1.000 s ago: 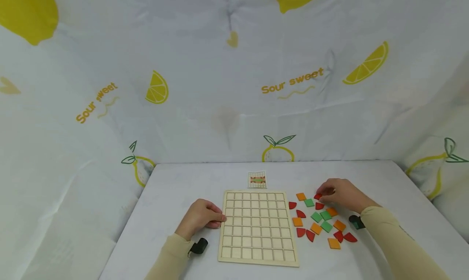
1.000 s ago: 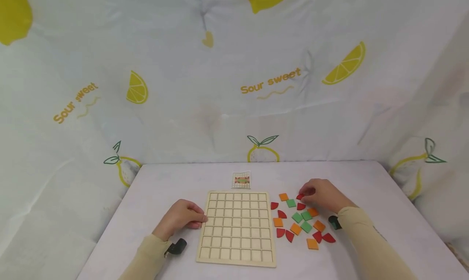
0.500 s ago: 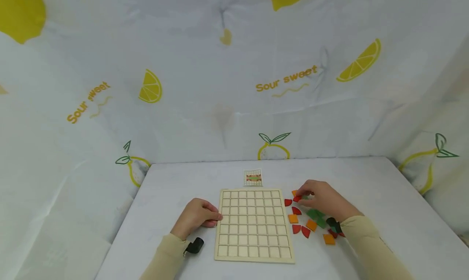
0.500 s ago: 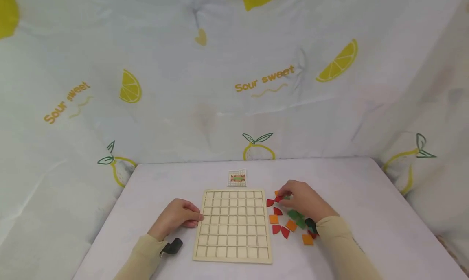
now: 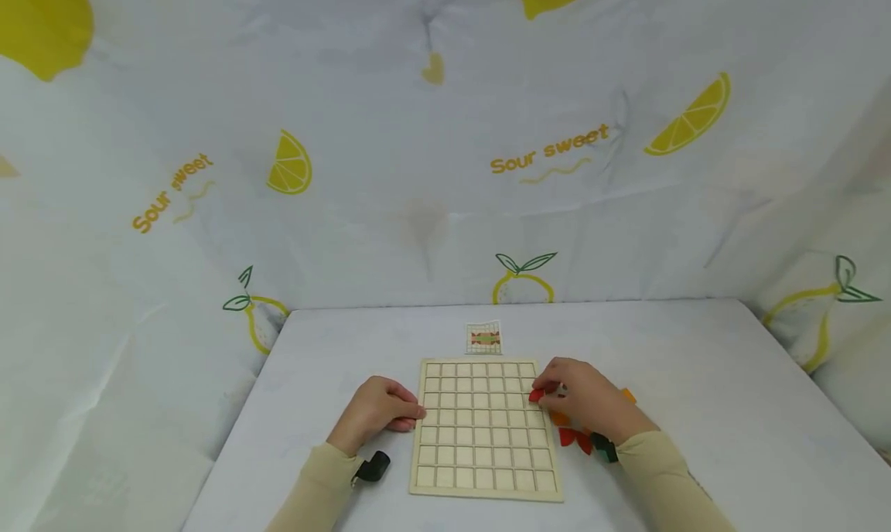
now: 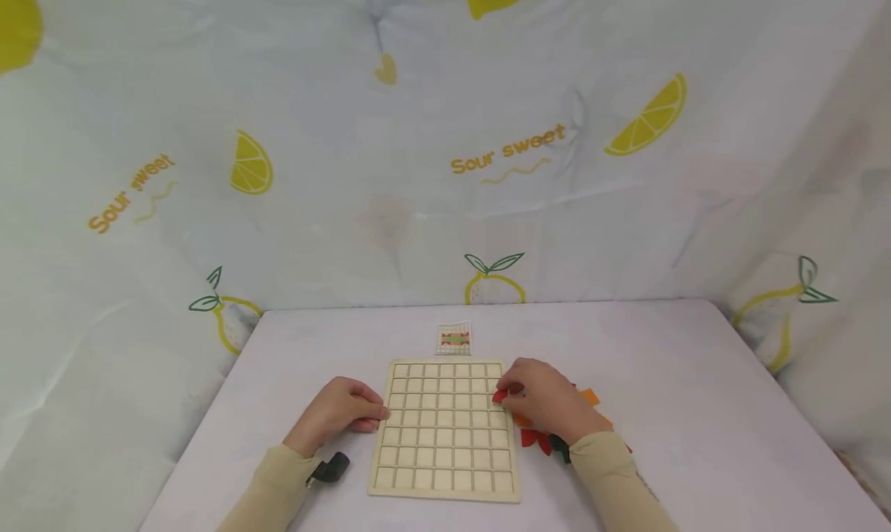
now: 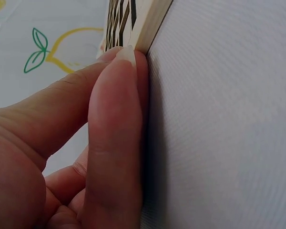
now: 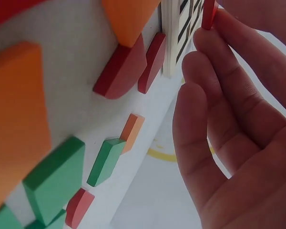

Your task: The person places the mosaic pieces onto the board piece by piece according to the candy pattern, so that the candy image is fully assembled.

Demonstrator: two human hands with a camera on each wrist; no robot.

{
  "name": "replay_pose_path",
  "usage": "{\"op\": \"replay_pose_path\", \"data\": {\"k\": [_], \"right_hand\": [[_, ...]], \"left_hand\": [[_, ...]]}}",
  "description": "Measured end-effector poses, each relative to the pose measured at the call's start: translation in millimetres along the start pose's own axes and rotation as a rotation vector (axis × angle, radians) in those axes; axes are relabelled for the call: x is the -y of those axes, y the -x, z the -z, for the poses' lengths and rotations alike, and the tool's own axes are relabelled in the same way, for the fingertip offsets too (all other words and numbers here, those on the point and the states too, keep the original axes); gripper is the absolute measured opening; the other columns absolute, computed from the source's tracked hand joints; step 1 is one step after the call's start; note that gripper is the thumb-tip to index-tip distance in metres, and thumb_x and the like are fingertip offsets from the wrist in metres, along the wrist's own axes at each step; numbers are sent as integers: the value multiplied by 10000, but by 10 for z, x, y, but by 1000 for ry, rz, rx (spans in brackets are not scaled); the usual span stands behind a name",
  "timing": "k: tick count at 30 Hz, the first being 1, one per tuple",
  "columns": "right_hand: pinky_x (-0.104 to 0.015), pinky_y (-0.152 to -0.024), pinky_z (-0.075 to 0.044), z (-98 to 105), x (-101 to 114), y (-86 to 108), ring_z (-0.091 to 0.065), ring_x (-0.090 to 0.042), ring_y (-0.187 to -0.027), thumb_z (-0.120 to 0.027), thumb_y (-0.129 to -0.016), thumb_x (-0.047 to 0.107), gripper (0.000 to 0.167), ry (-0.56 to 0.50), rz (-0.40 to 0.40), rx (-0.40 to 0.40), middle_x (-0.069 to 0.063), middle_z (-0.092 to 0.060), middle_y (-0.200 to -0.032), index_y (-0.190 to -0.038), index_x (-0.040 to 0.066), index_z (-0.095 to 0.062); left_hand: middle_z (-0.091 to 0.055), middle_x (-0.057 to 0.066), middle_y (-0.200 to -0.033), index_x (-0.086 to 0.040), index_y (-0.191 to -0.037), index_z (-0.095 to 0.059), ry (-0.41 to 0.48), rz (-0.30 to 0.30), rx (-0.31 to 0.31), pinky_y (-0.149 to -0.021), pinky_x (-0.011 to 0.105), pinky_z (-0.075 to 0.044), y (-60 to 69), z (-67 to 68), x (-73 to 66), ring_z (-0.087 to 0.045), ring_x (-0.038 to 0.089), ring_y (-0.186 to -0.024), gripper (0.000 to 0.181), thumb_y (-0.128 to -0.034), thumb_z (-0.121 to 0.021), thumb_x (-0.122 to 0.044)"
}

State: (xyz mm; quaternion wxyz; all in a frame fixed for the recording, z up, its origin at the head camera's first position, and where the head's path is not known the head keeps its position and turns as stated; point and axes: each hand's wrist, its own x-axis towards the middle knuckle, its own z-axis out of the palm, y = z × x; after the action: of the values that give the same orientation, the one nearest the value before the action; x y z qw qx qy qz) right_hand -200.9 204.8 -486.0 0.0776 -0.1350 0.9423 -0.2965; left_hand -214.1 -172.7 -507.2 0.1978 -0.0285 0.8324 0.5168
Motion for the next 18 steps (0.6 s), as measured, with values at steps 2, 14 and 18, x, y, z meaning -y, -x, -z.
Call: {"op": "replay_pose_path", "data": {"k": [2, 14, 18], "right_hand": [[-293, -812, -560, -22, 29, 13, -605, -93, -910, -851, -945, 188, 106, 13, -3, -6, 118, -673, -975, -1035, 228, -812], [-232, -746, -512, -50, 82, 32, -585, -69, -856, -845, -930, 136, 127, 77, 83, -45, 123, -676, -951, -1036, 199, -817], [-243, -770, -510, -64, 77, 23, -570, -80, -880, -853, -928, 147, 136, 87, 76, -30, 137, -666, -952, -1035, 224, -820]], "left_hand": [[-802, 69, -880, -34, -1000, -775, 2, 4, 4, -678, 257, -651, -6, -9, 5, -757, 96, -694, 309, -814, -967, -189], [-805, 64, -886, -36, -995, -772, 20, -4, 4, -686, 260, -656, -16, 4, 44, -754, 91, -702, 304, -812, -964, -183], [-803, 63, -877, -40, -992, -771, 14, -6, 7, -679, 260, -653, -27, 1, 45, -753, 96, -700, 299, -817, -962, -190]]}}
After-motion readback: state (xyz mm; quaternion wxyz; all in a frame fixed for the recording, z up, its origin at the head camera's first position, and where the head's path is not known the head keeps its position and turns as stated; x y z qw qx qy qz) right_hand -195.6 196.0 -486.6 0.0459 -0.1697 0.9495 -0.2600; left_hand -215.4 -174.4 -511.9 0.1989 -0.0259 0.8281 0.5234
